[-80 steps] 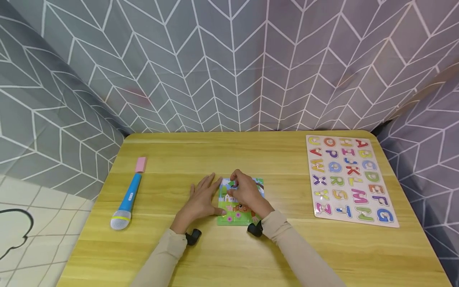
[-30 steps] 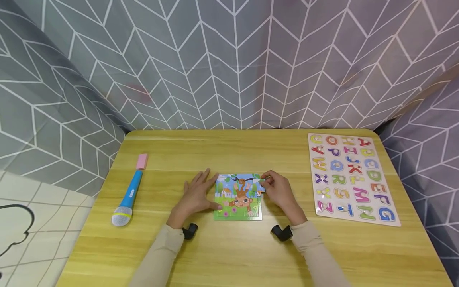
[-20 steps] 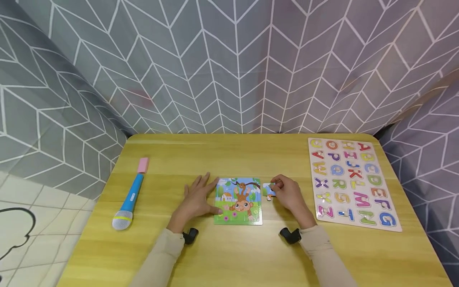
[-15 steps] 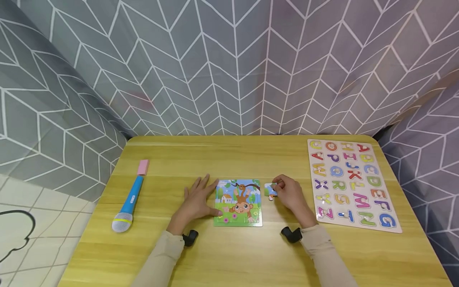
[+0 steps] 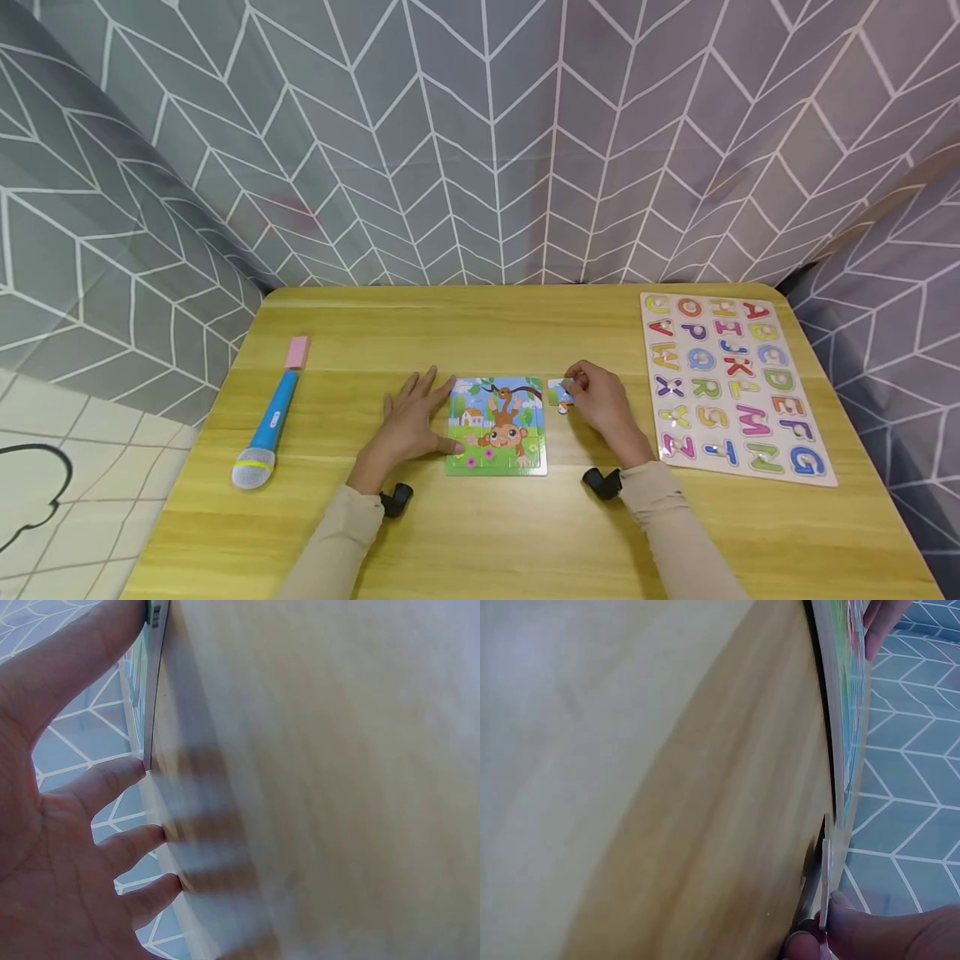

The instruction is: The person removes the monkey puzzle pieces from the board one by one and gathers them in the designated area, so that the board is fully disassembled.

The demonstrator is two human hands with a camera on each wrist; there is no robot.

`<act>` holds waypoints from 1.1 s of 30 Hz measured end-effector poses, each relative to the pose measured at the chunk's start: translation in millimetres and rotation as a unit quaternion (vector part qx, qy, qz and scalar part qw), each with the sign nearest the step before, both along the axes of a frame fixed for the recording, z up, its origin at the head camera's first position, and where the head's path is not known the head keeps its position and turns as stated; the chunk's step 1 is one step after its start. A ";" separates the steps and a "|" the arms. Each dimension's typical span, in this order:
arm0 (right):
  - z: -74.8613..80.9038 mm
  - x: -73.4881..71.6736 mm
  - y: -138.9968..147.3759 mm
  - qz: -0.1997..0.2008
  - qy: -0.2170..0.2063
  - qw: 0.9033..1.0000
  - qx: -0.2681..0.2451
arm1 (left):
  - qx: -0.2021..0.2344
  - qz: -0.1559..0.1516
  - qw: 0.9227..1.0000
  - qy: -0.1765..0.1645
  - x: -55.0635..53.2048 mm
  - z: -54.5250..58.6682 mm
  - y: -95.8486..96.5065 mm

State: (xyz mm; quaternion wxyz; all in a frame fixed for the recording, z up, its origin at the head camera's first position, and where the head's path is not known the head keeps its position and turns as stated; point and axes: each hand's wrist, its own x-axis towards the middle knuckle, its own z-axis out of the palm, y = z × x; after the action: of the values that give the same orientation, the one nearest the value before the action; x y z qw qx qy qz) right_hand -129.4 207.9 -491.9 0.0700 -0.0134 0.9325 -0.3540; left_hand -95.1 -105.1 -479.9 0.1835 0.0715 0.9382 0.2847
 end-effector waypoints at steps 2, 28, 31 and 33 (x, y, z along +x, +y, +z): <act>-0.1 -0.7 -0.6 0.001 0.000 1.000 0.003 | 0.000 0.000 1.000 -0.001 0.1 -0.4 0.0; 8.7 2.6 -13.3 0.000 0.010 0.999 0.030 | -0.005 0.000 1.000 0.001 1.5 -3.0 -2.5; 13.4 2.7 -19.3 0.010 0.016 1.000 0.021 | -0.004 0.001 1.000 0.000 0.6 -2.2 -2.2; 15.5 2.8 -24.4 0.023 0.017 1.000 0.012 | -0.004 0.002 1.000 0.001 0.1 -1.8 -1.9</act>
State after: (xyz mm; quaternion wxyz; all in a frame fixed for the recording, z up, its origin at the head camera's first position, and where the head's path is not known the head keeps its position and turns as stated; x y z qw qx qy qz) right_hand -126.5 183.6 -476.4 0.0622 -0.0396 0.9371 -0.3412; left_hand -95.0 -107.0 -481.8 0.1826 0.0694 0.9395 0.2813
